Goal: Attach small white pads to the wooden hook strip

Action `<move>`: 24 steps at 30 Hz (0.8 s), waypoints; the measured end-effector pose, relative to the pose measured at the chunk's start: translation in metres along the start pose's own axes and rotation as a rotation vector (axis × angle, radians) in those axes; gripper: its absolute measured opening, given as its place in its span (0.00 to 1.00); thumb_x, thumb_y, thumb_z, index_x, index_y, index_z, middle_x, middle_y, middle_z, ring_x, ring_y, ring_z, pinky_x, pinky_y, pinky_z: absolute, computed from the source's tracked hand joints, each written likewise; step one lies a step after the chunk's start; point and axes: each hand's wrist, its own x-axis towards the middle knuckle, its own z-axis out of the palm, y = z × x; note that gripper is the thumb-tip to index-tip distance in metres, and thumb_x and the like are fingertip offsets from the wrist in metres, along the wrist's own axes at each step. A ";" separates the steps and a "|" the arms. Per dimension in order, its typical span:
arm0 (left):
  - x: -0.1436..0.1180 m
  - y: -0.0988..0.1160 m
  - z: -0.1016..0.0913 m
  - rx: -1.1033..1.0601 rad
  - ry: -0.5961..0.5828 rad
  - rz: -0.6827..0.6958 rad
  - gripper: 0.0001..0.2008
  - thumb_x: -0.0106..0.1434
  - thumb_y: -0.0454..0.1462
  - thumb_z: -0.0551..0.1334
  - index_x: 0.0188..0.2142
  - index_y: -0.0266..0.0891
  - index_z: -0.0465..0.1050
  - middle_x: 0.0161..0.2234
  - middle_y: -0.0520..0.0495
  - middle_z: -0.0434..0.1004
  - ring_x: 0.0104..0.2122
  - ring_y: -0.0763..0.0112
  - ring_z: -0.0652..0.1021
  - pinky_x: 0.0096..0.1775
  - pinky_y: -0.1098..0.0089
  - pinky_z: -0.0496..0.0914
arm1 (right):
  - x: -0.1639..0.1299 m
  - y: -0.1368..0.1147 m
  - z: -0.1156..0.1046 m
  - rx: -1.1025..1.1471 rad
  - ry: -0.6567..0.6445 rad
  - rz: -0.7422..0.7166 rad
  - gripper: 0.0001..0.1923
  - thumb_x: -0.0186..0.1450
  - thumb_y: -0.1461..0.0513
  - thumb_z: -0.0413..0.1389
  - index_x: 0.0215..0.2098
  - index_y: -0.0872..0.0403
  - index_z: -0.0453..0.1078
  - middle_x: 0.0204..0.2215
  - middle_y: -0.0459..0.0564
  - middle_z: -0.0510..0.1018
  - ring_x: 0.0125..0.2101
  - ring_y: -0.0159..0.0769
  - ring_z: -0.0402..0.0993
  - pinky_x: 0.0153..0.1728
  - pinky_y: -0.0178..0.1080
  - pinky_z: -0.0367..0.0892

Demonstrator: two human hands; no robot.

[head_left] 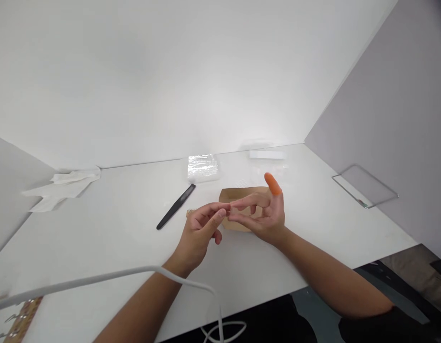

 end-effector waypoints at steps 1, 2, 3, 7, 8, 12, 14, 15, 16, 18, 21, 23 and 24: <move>0.000 0.000 0.000 -0.021 -0.010 -0.019 0.14 0.70 0.47 0.68 0.49 0.44 0.83 0.45 0.43 0.80 0.34 0.73 0.71 0.24 0.78 0.68 | 0.000 0.000 0.001 -0.006 0.001 -0.053 0.57 0.64 0.59 0.72 0.77 0.36 0.40 0.36 0.42 0.87 0.29 0.41 0.83 0.24 0.43 0.72; 0.000 0.000 0.000 -0.030 -0.027 -0.030 0.14 0.69 0.47 0.68 0.49 0.44 0.84 0.45 0.42 0.80 0.32 0.74 0.71 0.23 0.79 0.67 | 0.000 0.000 0.002 -0.009 0.011 -0.097 0.55 0.64 0.60 0.72 0.76 0.35 0.42 0.36 0.42 0.87 0.29 0.40 0.83 0.22 0.43 0.71; 0.000 0.000 -0.001 -0.034 -0.043 -0.034 0.13 0.69 0.46 0.69 0.48 0.43 0.84 0.45 0.42 0.81 0.31 0.75 0.70 0.23 0.79 0.66 | 0.000 0.000 0.003 -0.010 0.018 -0.127 0.54 0.65 0.60 0.72 0.76 0.35 0.43 0.36 0.41 0.87 0.28 0.40 0.83 0.21 0.42 0.69; 0.001 0.000 -0.002 -0.047 -0.060 -0.037 0.12 0.68 0.45 0.71 0.44 0.41 0.86 0.42 0.41 0.82 0.27 0.78 0.70 0.20 0.80 0.63 | 0.000 -0.002 0.006 0.034 0.010 -0.151 0.54 0.66 0.62 0.70 0.77 0.35 0.41 0.38 0.40 0.88 0.29 0.39 0.84 0.21 0.42 0.70; 0.001 0.000 -0.001 -0.058 -0.058 -0.041 0.11 0.67 0.45 0.71 0.43 0.42 0.86 0.41 0.42 0.83 0.26 0.78 0.69 0.19 0.80 0.61 | -0.001 -0.003 0.006 0.059 0.014 -0.134 0.54 0.67 0.62 0.69 0.77 0.36 0.40 0.37 0.41 0.88 0.30 0.39 0.85 0.22 0.42 0.71; 0.001 0.001 0.000 -0.125 -0.067 -0.073 0.08 0.66 0.43 0.72 0.40 0.43 0.85 0.41 0.44 0.84 0.21 0.84 0.66 0.17 0.81 0.57 | -0.004 -0.005 0.008 0.145 0.011 -0.022 0.53 0.67 0.61 0.69 0.78 0.41 0.40 0.38 0.44 0.88 0.34 0.40 0.86 0.22 0.40 0.73; 0.001 0.001 0.000 -0.126 -0.056 -0.069 0.08 0.66 0.44 0.72 0.38 0.42 0.85 0.42 0.44 0.83 0.20 0.85 0.65 0.16 0.81 0.56 | -0.006 -0.005 0.009 0.158 -0.001 0.023 0.52 0.67 0.60 0.69 0.77 0.42 0.42 0.40 0.46 0.88 0.35 0.39 0.86 0.22 0.39 0.74; 0.000 0.001 0.000 -0.110 -0.046 -0.054 0.09 0.66 0.44 0.72 0.38 0.41 0.84 0.42 0.44 0.83 0.19 0.86 0.64 0.16 0.80 0.55 | -0.006 -0.004 0.009 0.155 -0.002 0.030 0.51 0.67 0.60 0.70 0.77 0.43 0.44 0.41 0.47 0.88 0.35 0.39 0.86 0.22 0.38 0.74; 0.000 0.001 0.000 -0.085 -0.037 -0.033 0.10 0.67 0.44 0.72 0.37 0.41 0.84 0.42 0.44 0.83 0.18 0.87 0.63 0.16 0.80 0.55 | -0.006 -0.004 0.009 0.143 0.004 0.022 0.51 0.67 0.60 0.70 0.77 0.43 0.45 0.41 0.48 0.88 0.35 0.39 0.86 0.22 0.38 0.74; -0.001 0.002 0.000 -0.016 -0.023 0.019 0.10 0.68 0.44 0.71 0.37 0.40 0.83 0.45 0.43 0.83 0.17 0.89 0.62 0.16 0.79 0.55 | -0.004 -0.002 0.007 0.093 0.014 -0.058 0.50 0.66 0.62 0.70 0.77 0.43 0.46 0.42 0.48 0.88 0.35 0.38 0.87 0.21 0.36 0.73; -0.002 0.004 -0.001 0.076 -0.002 0.057 0.10 0.68 0.44 0.70 0.37 0.39 0.83 0.47 0.43 0.83 0.16 0.90 0.62 0.16 0.78 0.56 | 0.001 0.000 0.002 -0.064 -0.010 -0.263 0.51 0.66 0.66 0.69 0.77 0.39 0.46 0.44 0.46 0.88 0.36 0.38 0.87 0.22 0.36 0.75; -0.002 0.005 -0.001 0.103 0.005 0.053 0.10 0.68 0.44 0.70 0.36 0.39 0.83 0.44 0.43 0.83 0.16 0.89 0.64 0.16 0.79 0.57 | 0.004 0.000 -0.001 -0.166 -0.025 -0.353 0.52 0.65 0.67 0.70 0.76 0.37 0.47 0.44 0.44 0.88 0.37 0.38 0.87 0.24 0.37 0.78; -0.002 0.005 -0.001 0.109 0.004 0.051 0.10 0.68 0.44 0.70 0.36 0.39 0.83 0.43 0.44 0.83 0.17 0.88 0.64 0.16 0.79 0.57 | 0.005 0.000 -0.003 -0.192 -0.027 -0.372 0.52 0.65 0.67 0.70 0.76 0.37 0.47 0.44 0.43 0.88 0.37 0.38 0.87 0.24 0.37 0.78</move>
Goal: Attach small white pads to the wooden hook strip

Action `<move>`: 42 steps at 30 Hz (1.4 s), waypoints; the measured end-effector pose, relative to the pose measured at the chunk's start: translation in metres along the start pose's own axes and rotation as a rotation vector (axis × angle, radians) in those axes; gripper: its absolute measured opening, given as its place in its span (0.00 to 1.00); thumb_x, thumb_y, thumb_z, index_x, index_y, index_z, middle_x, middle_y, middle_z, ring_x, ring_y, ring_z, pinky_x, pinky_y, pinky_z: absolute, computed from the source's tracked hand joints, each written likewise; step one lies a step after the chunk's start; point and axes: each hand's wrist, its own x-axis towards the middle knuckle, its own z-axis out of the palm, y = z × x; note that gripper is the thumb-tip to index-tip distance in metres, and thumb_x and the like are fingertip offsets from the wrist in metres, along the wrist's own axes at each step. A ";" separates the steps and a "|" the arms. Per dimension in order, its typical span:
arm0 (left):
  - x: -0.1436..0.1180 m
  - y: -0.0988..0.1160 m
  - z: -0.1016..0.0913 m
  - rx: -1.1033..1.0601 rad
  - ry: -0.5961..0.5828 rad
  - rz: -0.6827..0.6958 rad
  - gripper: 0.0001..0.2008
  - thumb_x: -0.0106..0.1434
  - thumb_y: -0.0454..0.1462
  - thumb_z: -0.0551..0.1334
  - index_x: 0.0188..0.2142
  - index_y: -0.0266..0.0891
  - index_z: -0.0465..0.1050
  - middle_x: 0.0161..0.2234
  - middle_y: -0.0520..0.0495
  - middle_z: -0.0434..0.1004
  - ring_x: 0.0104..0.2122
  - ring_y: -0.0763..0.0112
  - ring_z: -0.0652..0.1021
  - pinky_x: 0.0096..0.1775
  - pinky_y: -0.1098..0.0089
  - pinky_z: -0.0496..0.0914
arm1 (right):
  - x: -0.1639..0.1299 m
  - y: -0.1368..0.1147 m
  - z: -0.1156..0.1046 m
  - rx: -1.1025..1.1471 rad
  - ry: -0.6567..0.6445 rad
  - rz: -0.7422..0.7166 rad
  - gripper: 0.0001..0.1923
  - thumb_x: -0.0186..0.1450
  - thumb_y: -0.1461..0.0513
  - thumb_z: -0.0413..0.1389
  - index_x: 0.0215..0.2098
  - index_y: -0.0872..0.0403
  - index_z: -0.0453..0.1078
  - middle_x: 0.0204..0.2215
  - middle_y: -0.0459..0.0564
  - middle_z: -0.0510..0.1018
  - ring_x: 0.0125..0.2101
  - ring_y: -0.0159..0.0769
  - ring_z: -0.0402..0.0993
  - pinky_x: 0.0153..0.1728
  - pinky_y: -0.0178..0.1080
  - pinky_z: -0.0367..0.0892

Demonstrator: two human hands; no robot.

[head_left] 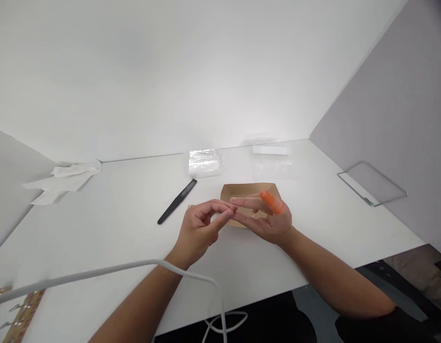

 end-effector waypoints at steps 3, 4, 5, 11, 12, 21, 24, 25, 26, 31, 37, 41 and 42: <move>0.000 0.000 0.000 -0.001 -0.013 0.005 0.10 0.67 0.44 0.71 0.35 0.39 0.83 0.42 0.44 0.84 0.17 0.87 0.65 0.15 0.80 0.59 | 0.002 0.000 -0.002 0.028 -0.016 0.002 0.50 0.66 0.66 0.69 0.76 0.39 0.47 0.41 0.42 0.88 0.32 0.35 0.86 0.21 0.35 0.75; 0.000 0.001 -0.001 -0.007 -0.015 0.007 0.10 0.67 0.44 0.71 0.35 0.40 0.84 0.41 0.45 0.84 0.17 0.87 0.65 0.15 0.80 0.59 | 0.002 -0.001 -0.001 0.051 -0.015 0.024 0.49 0.66 0.65 0.69 0.76 0.40 0.47 0.40 0.42 0.88 0.31 0.34 0.85 0.20 0.34 0.73; 0.000 0.001 0.000 -0.018 -0.017 0.007 0.09 0.67 0.43 0.71 0.35 0.40 0.84 0.41 0.45 0.84 0.17 0.87 0.65 0.15 0.80 0.59 | 0.001 -0.001 0.000 0.076 -0.003 0.056 0.49 0.66 0.64 0.69 0.76 0.41 0.48 0.39 0.42 0.88 0.30 0.34 0.85 0.19 0.34 0.72; 0.002 -0.001 0.002 -0.170 -0.018 -0.069 0.08 0.62 0.42 0.75 0.34 0.39 0.85 0.39 0.44 0.84 0.19 0.84 0.69 0.13 0.81 0.61 | -0.009 -0.003 0.006 0.306 0.024 0.286 0.48 0.66 0.63 0.69 0.75 0.41 0.48 0.39 0.45 0.88 0.35 0.38 0.86 0.19 0.35 0.70; 0.002 -0.002 0.002 -0.195 -0.019 -0.088 0.08 0.62 0.42 0.75 0.34 0.39 0.85 0.39 0.44 0.84 0.20 0.83 0.70 0.14 0.81 0.61 | -0.011 -0.003 0.007 0.336 0.017 0.319 0.48 0.66 0.62 0.69 0.75 0.41 0.49 0.39 0.45 0.88 0.34 0.38 0.86 0.19 0.35 0.70; 0.001 -0.004 0.003 -0.294 -0.010 -0.193 0.13 0.58 0.43 0.78 0.35 0.39 0.81 0.29 0.50 0.77 0.22 0.80 0.70 0.13 0.84 0.59 | -0.008 -0.010 0.007 0.478 0.004 0.452 0.50 0.65 0.62 0.70 0.76 0.42 0.48 0.40 0.46 0.87 0.34 0.38 0.86 0.23 0.37 0.73; -0.001 -0.002 0.004 -0.293 -0.017 -0.187 0.13 0.58 0.44 0.78 0.35 0.39 0.80 0.28 0.51 0.76 0.20 0.83 0.66 0.13 0.84 0.58 | -0.007 -0.010 0.007 0.505 -0.006 0.466 0.49 0.66 0.62 0.70 0.75 0.42 0.48 0.40 0.45 0.87 0.33 0.36 0.85 0.23 0.36 0.72; -0.001 -0.002 0.005 -0.295 -0.014 -0.184 0.13 0.58 0.44 0.78 0.35 0.38 0.80 0.27 0.52 0.76 0.19 0.84 0.65 0.13 0.83 0.58 | -0.007 -0.010 0.007 0.510 -0.011 0.472 0.49 0.66 0.62 0.70 0.75 0.42 0.48 0.40 0.45 0.87 0.33 0.36 0.85 0.24 0.36 0.73; -0.002 -0.001 0.005 -0.300 -0.007 -0.181 0.14 0.58 0.43 0.78 0.34 0.38 0.79 0.27 0.53 0.75 0.19 0.84 0.64 0.13 0.83 0.57 | -0.008 -0.010 0.007 0.517 -0.016 0.482 0.49 0.66 0.62 0.70 0.75 0.42 0.48 0.40 0.46 0.87 0.34 0.36 0.85 0.24 0.36 0.73; -0.002 0.001 0.007 -0.323 0.015 -0.161 0.15 0.59 0.43 0.77 0.33 0.39 0.75 0.26 0.54 0.73 0.19 0.85 0.62 0.15 0.83 0.58 | -0.009 -0.008 0.008 0.563 -0.046 0.531 0.50 0.65 0.61 0.71 0.75 0.42 0.48 0.40 0.46 0.87 0.34 0.36 0.84 0.26 0.37 0.73; -0.001 0.000 0.006 -0.271 0.002 -0.151 0.15 0.60 0.44 0.76 0.33 0.39 0.74 0.26 0.55 0.74 0.18 0.85 0.63 0.17 0.80 0.61 | -0.007 -0.008 0.005 0.493 -0.054 0.503 0.50 0.64 0.64 0.71 0.75 0.42 0.50 0.41 0.46 0.87 0.35 0.36 0.84 0.24 0.36 0.71; 0.001 0.002 0.004 -0.252 0.042 -0.184 0.15 0.59 0.44 0.77 0.35 0.40 0.76 0.26 0.57 0.72 0.17 0.86 0.61 0.18 0.79 0.61 | -0.007 -0.006 0.004 0.412 -0.061 0.500 0.49 0.66 0.63 0.69 0.76 0.42 0.49 0.42 0.48 0.87 0.41 0.39 0.85 0.25 0.36 0.72; 0.001 0.002 0.004 -0.248 0.045 -0.184 0.15 0.58 0.44 0.77 0.35 0.39 0.77 0.25 0.57 0.71 0.17 0.86 0.62 0.18 0.79 0.61 | -0.007 -0.006 0.004 0.397 -0.058 0.497 0.49 0.66 0.63 0.69 0.76 0.43 0.48 0.42 0.48 0.87 0.41 0.40 0.85 0.25 0.36 0.73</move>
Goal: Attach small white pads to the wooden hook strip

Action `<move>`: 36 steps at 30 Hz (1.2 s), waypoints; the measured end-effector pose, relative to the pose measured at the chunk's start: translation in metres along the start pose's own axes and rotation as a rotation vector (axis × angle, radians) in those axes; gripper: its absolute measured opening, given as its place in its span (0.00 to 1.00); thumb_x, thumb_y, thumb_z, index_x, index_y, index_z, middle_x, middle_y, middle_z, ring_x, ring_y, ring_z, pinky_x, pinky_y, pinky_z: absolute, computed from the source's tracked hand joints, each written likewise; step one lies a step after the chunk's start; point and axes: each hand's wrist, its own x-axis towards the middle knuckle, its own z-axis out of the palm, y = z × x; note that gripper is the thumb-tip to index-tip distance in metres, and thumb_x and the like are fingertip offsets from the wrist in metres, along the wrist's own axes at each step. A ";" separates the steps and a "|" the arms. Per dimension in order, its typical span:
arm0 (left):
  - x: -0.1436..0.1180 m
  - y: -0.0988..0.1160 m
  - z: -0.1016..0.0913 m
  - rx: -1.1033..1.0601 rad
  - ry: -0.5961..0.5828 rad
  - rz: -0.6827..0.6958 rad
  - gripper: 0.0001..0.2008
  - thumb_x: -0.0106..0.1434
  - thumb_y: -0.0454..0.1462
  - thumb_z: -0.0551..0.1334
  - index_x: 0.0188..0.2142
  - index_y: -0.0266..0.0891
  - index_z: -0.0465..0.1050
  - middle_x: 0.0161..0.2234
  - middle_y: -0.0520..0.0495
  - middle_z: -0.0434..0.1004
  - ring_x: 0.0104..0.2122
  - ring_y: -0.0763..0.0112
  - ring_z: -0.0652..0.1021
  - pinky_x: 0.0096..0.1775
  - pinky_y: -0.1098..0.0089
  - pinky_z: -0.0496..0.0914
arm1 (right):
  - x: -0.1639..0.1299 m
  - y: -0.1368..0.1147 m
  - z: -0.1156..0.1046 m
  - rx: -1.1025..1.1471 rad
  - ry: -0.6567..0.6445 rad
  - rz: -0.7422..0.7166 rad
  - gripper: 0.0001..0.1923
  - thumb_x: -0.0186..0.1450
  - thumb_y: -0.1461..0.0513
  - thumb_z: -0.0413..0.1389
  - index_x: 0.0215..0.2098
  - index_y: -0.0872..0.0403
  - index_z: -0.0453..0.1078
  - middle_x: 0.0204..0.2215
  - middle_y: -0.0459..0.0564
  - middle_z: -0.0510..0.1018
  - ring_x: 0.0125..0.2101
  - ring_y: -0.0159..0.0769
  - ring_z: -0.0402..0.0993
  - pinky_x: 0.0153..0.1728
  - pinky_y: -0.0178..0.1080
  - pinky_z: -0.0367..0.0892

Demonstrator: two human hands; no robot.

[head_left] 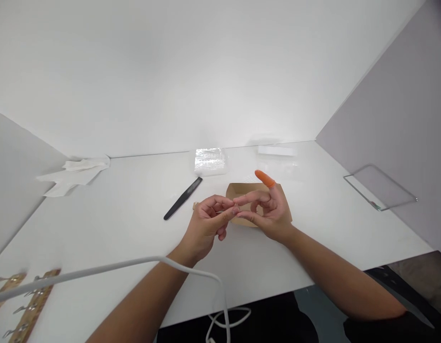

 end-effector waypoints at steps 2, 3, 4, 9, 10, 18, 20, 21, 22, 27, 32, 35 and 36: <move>0.000 0.001 0.000 0.010 -0.005 -0.003 0.15 0.58 0.45 0.77 0.35 0.39 0.78 0.22 0.58 0.68 0.17 0.84 0.62 0.18 0.79 0.61 | 0.000 0.002 0.000 -0.031 0.010 -0.023 0.49 0.66 0.62 0.69 0.76 0.43 0.48 0.41 0.48 0.87 0.42 0.41 0.85 0.24 0.37 0.73; 0.000 0.001 0.000 0.014 -0.009 -0.010 0.15 0.59 0.45 0.77 0.36 0.39 0.79 0.20 0.58 0.66 0.17 0.84 0.62 0.18 0.79 0.61 | 0.000 0.002 0.000 -0.051 0.016 -0.052 0.49 0.66 0.62 0.69 0.76 0.43 0.48 0.41 0.48 0.87 0.40 0.40 0.85 0.23 0.37 0.72; 0.000 0.001 0.000 0.014 -0.016 -0.023 0.14 0.59 0.45 0.77 0.36 0.39 0.80 0.19 0.59 0.64 0.17 0.84 0.61 0.18 0.79 0.60 | 0.001 0.003 -0.001 -0.076 0.019 -0.095 0.49 0.66 0.62 0.70 0.76 0.42 0.48 0.40 0.47 0.87 0.38 0.40 0.85 0.22 0.37 0.72; 0.002 0.001 -0.005 0.022 -0.070 -0.092 0.14 0.59 0.45 0.77 0.37 0.40 0.81 0.21 0.59 0.67 0.15 0.86 0.58 0.16 0.79 0.57 | 0.007 0.004 -0.007 -0.286 -0.002 -0.349 0.49 0.65 0.64 0.71 0.76 0.38 0.50 0.39 0.42 0.88 0.30 0.36 0.83 0.20 0.37 0.71; 0.002 0.001 -0.006 0.043 -0.075 -0.078 0.14 0.60 0.45 0.76 0.37 0.40 0.81 0.22 0.58 0.69 0.15 0.86 0.58 0.16 0.78 0.58 | 0.008 0.004 -0.008 -0.326 -0.008 -0.384 0.49 0.65 0.64 0.71 0.75 0.37 0.51 0.40 0.41 0.88 0.30 0.36 0.84 0.20 0.37 0.73; 0.002 0.001 -0.012 0.148 -0.152 -0.003 0.14 0.65 0.47 0.72 0.37 0.39 0.78 0.29 0.53 0.79 0.14 0.86 0.65 0.17 0.77 0.62 | 0.010 -0.001 -0.010 -0.390 -0.042 -0.511 0.49 0.67 0.66 0.69 0.76 0.34 0.48 0.46 0.40 0.88 0.37 0.37 0.88 0.34 0.42 0.87; 0.002 0.002 -0.012 0.121 -0.184 -0.001 0.13 0.65 0.47 0.71 0.37 0.39 0.78 0.34 0.51 0.82 0.13 0.87 0.65 0.17 0.77 0.62 | 0.010 0.000 -0.011 -0.402 -0.033 -0.519 0.48 0.66 0.66 0.69 0.75 0.33 0.51 0.46 0.40 0.87 0.37 0.38 0.88 0.34 0.43 0.87; 0.002 0.002 -0.013 0.118 -0.190 0.001 0.13 0.65 0.47 0.72 0.38 0.39 0.78 0.35 0.51 0.82 0.13 0.87 0.65 0.17 0.76 0.61 | 0.010 0.001 -0.011 -0.409 -0.028 -0.519 0.47 0.66 0.66 0.70 0.74 0.33 0.53 0.46 0.40 0.87 0.38 0.38 0.88 0.35 0.43 0.88; 0.002 0.002 -0.013 0.124 -0.187 0.004 0.14 0.65 0.47 0.72 0.39 0.39 0.78 0.34 0.51 0.82 0.12 0.87 0.65 0.16 0.76 0.61 | 0.010 0.002 -0.012 -0.415 -0.027 -0.521 0.46 0.65 0.65 0.70 0.73 0.33 0.56 0.45 0.40 0.88 0.38 0.39 0.88 0.34 0.43 0.88; 0.005 -0.002 -0.017 0.199 -0.119 0.003 0.15 0.65 0.48 0.72 0.41 0.38 0.79 0.25 0.53 0.76 0.14 0.84 0.67 0.19 0.77 0.62 | 0.009 0.009 -0.012 -0.452 -0.017 -0.562 0.47 0.63 0.66 0.72 0.73 0.37 0.58 0.45 0.42 0.88 0.37 0.39 0.87 0.32 0.43 0.86; 0.004 0.004 -0.015 0.276 -0.150 0.006 0.16 0.67 0.50 0.70 0.40 0.39 0.77 0.22 0.56 0.72 0.16 0.81 0.70 0.23 0.76 0.65 | 0.009 0.005 -0.008 -0.420 -0.006 -0.463 0.43 0.65 0.61 0.71 0.73 0.41 0.58 0.39 0.42 0.89 0.30 0.37 0.85 0.19 0.38 0.73; -0.001 0.021 -0.023 0.515 -0.143 0.050 0.17 0.66 0.51 0.70 0.40 0.40 0.74 0.28 0.50 0.78 0.23 0.70 0.80 0.23 0.74 0.67 | 0.008 0.003 -0.006 -0.408 -0.045 -0.325 0.35 0.67 0.57 0.70 0.68 0.43 0.63 0.38 0.44 0.89 0.30 0.36 0.83 0.21 0.38 0.71; -0.003 0.029 -0.028 0.639 -0.131 0.078 0.17 0.67 0.52 0.69 0.41 0.41 0.75 0.29 0.48 0.79 0.27 0.67 0.82 0.24 0.73 0.67 | 0.007 0.002 -0.006 -0.408 -0.060 -0.269 0.33 0.67 0.56 0.70 0.66 0.45 0.65 0.38 0.45 0.88 0.30 0.36 0.83 0.22 0.38 0.72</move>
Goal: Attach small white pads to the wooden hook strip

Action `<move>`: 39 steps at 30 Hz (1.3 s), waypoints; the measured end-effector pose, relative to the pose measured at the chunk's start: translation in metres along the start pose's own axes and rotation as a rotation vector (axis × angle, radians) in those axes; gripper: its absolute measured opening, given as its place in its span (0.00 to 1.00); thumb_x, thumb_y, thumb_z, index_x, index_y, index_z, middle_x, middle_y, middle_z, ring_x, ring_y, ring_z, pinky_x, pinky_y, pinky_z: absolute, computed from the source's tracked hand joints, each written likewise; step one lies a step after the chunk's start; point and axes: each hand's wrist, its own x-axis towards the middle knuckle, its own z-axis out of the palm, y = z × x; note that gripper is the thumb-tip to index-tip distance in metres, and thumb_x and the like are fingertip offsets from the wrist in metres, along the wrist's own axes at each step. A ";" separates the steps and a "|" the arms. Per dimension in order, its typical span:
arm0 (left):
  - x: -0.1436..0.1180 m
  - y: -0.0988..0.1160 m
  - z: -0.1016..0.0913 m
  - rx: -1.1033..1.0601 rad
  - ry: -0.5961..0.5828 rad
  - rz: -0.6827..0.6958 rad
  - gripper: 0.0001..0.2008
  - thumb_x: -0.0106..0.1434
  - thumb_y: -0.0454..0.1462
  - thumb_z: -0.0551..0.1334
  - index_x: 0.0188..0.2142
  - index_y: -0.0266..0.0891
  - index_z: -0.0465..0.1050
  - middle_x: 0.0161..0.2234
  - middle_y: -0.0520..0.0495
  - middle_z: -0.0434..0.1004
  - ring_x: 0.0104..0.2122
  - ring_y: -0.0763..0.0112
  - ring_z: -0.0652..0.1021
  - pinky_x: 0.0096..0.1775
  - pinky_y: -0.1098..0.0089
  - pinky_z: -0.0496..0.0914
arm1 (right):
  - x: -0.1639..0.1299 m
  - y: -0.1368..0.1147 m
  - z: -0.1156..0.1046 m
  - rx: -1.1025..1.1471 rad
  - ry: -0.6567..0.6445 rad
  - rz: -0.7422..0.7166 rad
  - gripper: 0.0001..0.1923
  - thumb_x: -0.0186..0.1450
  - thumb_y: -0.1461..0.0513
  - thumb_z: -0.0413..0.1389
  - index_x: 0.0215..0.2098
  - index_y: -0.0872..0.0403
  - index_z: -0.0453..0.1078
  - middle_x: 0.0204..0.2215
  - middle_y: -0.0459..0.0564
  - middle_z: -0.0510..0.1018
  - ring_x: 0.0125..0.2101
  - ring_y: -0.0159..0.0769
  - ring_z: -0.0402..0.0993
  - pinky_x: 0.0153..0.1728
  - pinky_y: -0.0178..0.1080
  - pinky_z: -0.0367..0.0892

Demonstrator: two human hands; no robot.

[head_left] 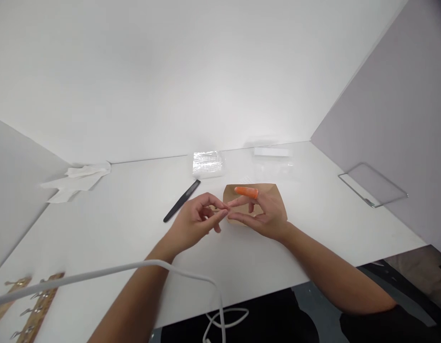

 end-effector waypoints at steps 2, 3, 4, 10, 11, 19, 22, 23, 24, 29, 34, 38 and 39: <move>-0.006 0.002 -0.020 0.245 0.074 0.038 0.17 0.68 0.52 0.67 0.44 0.42 0.77 0.27 0.49 0.79 0.27 0.66 0.81 0.25 0.72 0.66 | -0.001 -0.001 0.001 0.000 -0.058 0.133 0.31 0.66 0.53 0.70 0.64 0.47 0.67 0.41 0.47 0.88 0.28 0.34 0.80 0.24 0.38 0.74; -0.009 0.001 -0.030 0.377 0.122 0.056 0.16 0.69 0.52 0.66 0.44 0.43 0.77 0.27 0.50 0.78 0.26 0.67 0.79 0.25 0.71 0.66 | -0.001 -0.002 0.001 -0.007 -0.084 0.205 0.29 0.67 0.51 0.69 0.62 0.47 0.68 0.43 0.47 0.87 0.26 0.32 0.78 0.24 0.38 0.75; -0.012 -0.002 -0.039 0.506 0.153 0.065 0.15 0.69 0.52 0.65 0.44 0.44 0.77 0.29 0.50 0.78 0.26 0.67 0.78 0.26 0.70 0.67 | 0.000 -0.003 0.001 -0.020 -0.109 0.271 0.27 0.67 0.50 0.68 0.60 0.47 0.69 0.46 0.48 0.87 0.24 0.31 0.76 0.25 0.39 0.76; -0.015 -0.048 -0.061 0.816 0.203 0.114 0.17 0.70 0.49 0.60 0.53 0.44 0.73 0.44 0.46 0.78 0.35 0.64 0.79 0.32 0.65 0.72 | 0.015 -0.016 0.004 -0.170 -0.284 0.377 0.15 0.70 0.51 0.64 0.52 0.46 0.72 0.57 0.49 0.81 0.35 0.37 0.83 0.32 0.44 0.79; -0.014 -0.056 -0.061 0.823 0.220 0.121 0.18 0.70 0.48 0.60 0.55 0.44 0.72 0.48 0.45 0.78 0.38 0.63 0.79 0.33 0.65 0.72 | 0.019 -0.018 0.005 -0.194 -0.318 0.373 0.17 0.70 0.53 0.64 0.54 0.45 0.71 0.55 0.48 0.83 0.39 0.39 0.84 0.34 0.44 0.79; 0.001 -0.088 -0.054 0.743 0.218 0.117 0.22 0.68 0.48 0.63 0.58 0.46 0.71 0.52 0.44 0.80 0.49 0.56 0.79 0.43 0.60 0.76 | 0.048 -0.037 0.031 -0.231 -0.458 0.423 0.23 0.72 0.56 0.62 0.63 0.45 0.65 0.47 0.44 0.85 0.40 0.38 0.83 0.42 0.44 0.78; 0.003 -0.091 -0.049 0.715 0.244 0.114 0.19 0.70 0.48 0.61 0.56 0.46 0.71 0.50 0.46 0.82 0.50 0.57 0.79 0.41 0.62 0.76 | 0.051 -0.037 0.049 -0.226 -0.451 0.434 0.25 0.71 0.55 0.62 0.64 0.47 0.63 0.47 0.45 0.85 0.41 0.39 0.82 0.42 0.44 0.77; 0.003 -0.091 -0.048 0.710 0.261 0.110 0.18 0.70 0.48 0.61 0.56 0.46 0.71 0.49 0.46 0.83 0.51 0.57 0.79 0.40 0.63 0.76 | 0.050 -0.036 0.055 -0.231 -0.442 0.441 0.25 0.71 0.55 0.62 0.64 0.47 0.63 0.47 0.46 0.85 0.40 0.38 0.82 0.41 0.44 0.76; 0.002 -0.090 -0.047 0.709 0.274 0.107 0.18 0.70 0.48 0.60 0.55 0.46 0.71 0.47 0.47 0.83 0.52 0.56 0.79 0.39 0.63 0.75 | 0.049 -0.035 0.061 -0.239 -0.432 0.448 0.26 0.71 0.55 0.62 0.64 0.48 0.63 0.47 0.46 0.85 0.39 0.38 0.82 0.40 0.44 0.76; -0.004 -0.087 -0.042 0.701 0.299 0.097 0.19 0.69 0.49 0.64 0.55 0.47 0.70 0.42 0.50 0.86 0.47 0.57 0.80 0.36 0.64 0.74 | 0.039 -0.031 0.075 -0.272 -0.424 0.417 0.26 0.72 0.55 0.61 0.65 0.47 0.62 0.46 0.47 0.86 0.41 0.39 0.83 0.37 0.42 0.75; -0.009 -0.090 -0.036 0.678 0.292 0.107 0.19 0.67 0.51 0.67 0.53 0.48 0.69 0.41 0.51 0.86 0.45 0.58 0.81 0.33 0.66 0.73 | 0.032 -0.030 0.073 -0.313 -0.451 0.334 0.14 0.72 0.58 0.62 0.54 0.48 0.70 0.56 0.49 0.83 0.46 0.41 0.83 0.39 0.42 0.77; -0.010 -0.093 -0.034 0.652 0.296 0.082 0.20 0.66 0.51 0.68 0.52 0.49 0.68 0.42 0.51 0.86 0.44 0.59 0.80 0.34 0.65 0.73 | 0.029 -0.029 0.075 -0.295 -0.455 0.278 0.18 0.72 0.60 0.62 0.58 0.48 0.68 0.55 0.50 0.83 0.47 0.41 0.84 0.41 0.43 0.78; -0.010 -0.094 -0.034 0.646 0.296 0.072 0.20 0.66 0.51 0.69 0.52 0.49 0.68 0.43 0.51 0.86 0.44 0.59 0.80 0.34 0.65 0.73 | 0.028 -0.029 0.077 -0.293 -0.452 0.272 0.19 0.72 0.60 0.62 0.60 0.48 0.68 0.55 0.50 0.83 0.47 0.41 0.84 0.41 0.43 0.78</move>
